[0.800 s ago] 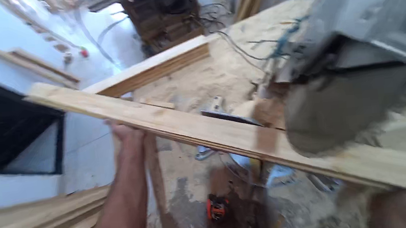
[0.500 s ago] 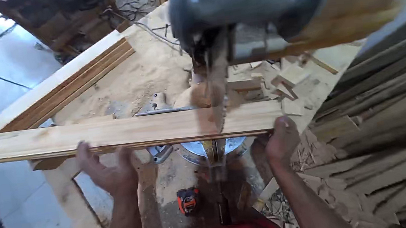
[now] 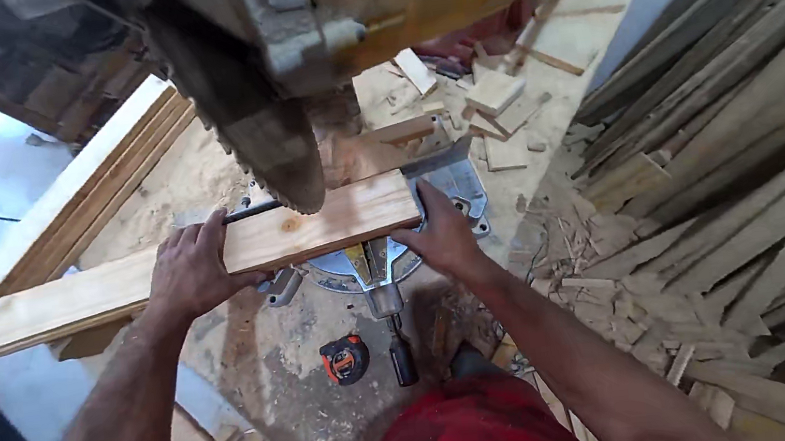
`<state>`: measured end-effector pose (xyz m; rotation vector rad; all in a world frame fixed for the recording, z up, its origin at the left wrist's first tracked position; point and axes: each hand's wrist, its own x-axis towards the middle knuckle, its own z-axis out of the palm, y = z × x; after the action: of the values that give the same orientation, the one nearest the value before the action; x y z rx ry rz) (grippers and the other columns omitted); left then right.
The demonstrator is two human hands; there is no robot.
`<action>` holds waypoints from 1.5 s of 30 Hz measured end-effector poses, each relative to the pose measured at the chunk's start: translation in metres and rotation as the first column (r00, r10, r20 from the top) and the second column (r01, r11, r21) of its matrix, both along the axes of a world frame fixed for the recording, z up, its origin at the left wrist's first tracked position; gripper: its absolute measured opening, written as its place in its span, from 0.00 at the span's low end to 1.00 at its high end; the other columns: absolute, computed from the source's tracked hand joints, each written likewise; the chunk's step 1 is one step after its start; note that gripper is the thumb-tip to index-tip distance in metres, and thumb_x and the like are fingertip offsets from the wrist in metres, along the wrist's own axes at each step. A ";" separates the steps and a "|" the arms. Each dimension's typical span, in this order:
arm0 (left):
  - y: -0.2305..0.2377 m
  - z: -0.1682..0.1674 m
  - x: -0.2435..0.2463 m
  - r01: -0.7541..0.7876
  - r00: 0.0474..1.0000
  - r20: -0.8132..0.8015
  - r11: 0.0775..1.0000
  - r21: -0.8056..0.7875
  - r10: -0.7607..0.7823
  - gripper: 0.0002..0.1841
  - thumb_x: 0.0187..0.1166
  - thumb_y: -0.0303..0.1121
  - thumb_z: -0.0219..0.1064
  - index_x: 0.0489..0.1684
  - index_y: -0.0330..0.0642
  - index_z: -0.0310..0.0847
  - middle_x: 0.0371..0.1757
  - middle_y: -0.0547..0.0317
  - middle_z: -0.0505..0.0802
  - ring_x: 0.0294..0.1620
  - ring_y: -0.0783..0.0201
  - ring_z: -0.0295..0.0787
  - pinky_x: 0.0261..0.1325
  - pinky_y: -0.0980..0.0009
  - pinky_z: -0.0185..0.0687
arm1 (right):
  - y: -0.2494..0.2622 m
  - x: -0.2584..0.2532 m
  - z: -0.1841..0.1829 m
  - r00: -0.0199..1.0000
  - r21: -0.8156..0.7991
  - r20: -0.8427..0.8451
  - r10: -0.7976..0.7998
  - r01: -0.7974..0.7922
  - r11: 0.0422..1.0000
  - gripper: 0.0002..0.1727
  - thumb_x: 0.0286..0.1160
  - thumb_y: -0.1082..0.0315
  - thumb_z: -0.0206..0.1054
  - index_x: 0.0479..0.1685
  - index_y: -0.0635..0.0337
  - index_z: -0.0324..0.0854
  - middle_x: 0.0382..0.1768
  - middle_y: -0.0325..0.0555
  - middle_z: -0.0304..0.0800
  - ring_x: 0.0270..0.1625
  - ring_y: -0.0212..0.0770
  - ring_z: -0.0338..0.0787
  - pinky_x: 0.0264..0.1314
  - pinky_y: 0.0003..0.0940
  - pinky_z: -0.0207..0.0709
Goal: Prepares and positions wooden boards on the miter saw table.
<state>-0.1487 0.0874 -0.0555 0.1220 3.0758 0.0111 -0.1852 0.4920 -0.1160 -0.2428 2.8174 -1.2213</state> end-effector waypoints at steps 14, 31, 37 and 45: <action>-0.040 0.014 -0.011 -0.051 0.980 0.191 0.999 -0.017 0.053 0.72 0.31 0.56 0.95 0.90 0.44 0.57 0.79 0.32 0.76 0.81 0.29 0.69 0.81 0.30 0.62 | -0.021 -0.003 -0.037 0.967 0.073 -0.239 -0.091 0.111 0.991 0.62 0.48 0.26 0.80 0.83 0.62 0.71 0.87 0.53 0.69 0.90 0.47 0.67 0.96 0.53 0.48; -0.007 0.034 -0.018 -0.200 0.880 0.389 0.955 -0.220 0.274 0.56 0.42 0.50 0.95 0.76 0.33 0.70 0.62 0.27 0.86 0.64 0.28 0.84 0.64 0.29 0.77 | -0.021 -0.003 -0.059 0.879 -0.029 -0.449 -0.162 0.167 0.986 0.51 0.49 0.26 0.79 0.67 0.57 0.86 0.75 0.45 0.85 0.86 0.48 0.73 0.94 0.57 0.52; 0.001 0.030 -0.023 -0.212 0.878 0.383 0.951 -0.226 0.287 0.54 0.46 0.51 0.94 0.75 0.31 0.71 0.62 0.28 0.86 0.66 0.28 0.82 0.67 0.29 0.74 | -0.021 -0.002 -0.056 0.875 -0.031 -0.454 -0.167 0.172 0.985 0.45 0.49 0.26 0.79 0.56 0.58 0.91 0.73 0.50 0.87 0.86 0.51 0.73 0.93 0.58 0.53; 0.002 0.027 -0.025 -0.152 0.898 0.371 0.957 -0.248 0.238 0.51 0.43 0.54 0.94 0.66 0.29 0.76 0.59 0.31 0.87 0.63 0.31 0.84 0.66 0.32 0.76 | -0.023 -0.002 -0.059 0.867 -0.020 -0.470 -0.165 0.177 0.984 0.48 0.49 0.24 0.77 0.62 0.56 0.89 0.73 0.47 0.87 0.86 0.50 0.74 0.94 0.58 0.52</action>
<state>-0.1733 0.0896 -0.0281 -0.1817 2.6450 -0.2527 -0.1874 0.4695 -0.1749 -0.3352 3.3327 -1.3132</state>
